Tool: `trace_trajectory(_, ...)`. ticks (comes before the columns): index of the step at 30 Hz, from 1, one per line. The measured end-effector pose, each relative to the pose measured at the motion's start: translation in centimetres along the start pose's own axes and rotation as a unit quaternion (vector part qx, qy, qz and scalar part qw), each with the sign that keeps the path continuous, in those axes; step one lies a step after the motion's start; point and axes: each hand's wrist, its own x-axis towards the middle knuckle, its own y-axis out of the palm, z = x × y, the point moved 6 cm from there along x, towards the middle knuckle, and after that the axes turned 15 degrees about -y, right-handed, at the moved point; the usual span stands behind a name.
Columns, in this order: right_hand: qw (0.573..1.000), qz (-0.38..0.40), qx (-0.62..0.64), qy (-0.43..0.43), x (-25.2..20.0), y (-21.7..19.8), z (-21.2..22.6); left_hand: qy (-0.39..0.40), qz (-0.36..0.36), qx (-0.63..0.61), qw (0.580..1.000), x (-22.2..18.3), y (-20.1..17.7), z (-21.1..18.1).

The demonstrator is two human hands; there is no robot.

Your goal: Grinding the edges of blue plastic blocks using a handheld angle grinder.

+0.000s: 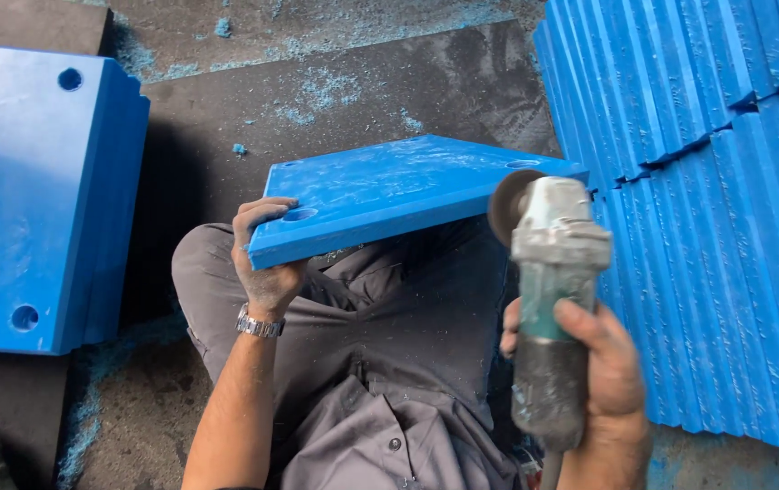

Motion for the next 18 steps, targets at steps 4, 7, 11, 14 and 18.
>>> trace_trajectory(4, 0.996, -0.065, 0.023, -0.060, 1.9, -7.2, 1.8, 0.010, 0.007, 0.023, 1.000, 0.0, 0.1, -0.5)
trace_trajectory(7, 0.986, -0.109, 0.050, -0.113, 2.0, -11.3, 2.0, -0.005, 0.003, 0.022, 1.000, 0.7, -0.1, -0.6)
trace_trajectory(11, 0.978, -0.138, 0.059, -0.142, 1.6, -14.9, 0.8, 0.010, 0.008, 0.018, 1.000, 3.0, -0.4, -1.7)
trace_trajectory(14, 0.979, -0.143, 0.064, -0.127, 1.9, -15.7, -0.5, -0.012, 0.025, -0.032, 0.999, 6.2, -0.6, -1.0)
trace_trajectory(18, 0.983, -0.146, 0.072, -0.082, 2.7, -15.4, -2.2, -0.035, 0.044, -0.136, 0.989, 13.1, -1.0, -0.3)
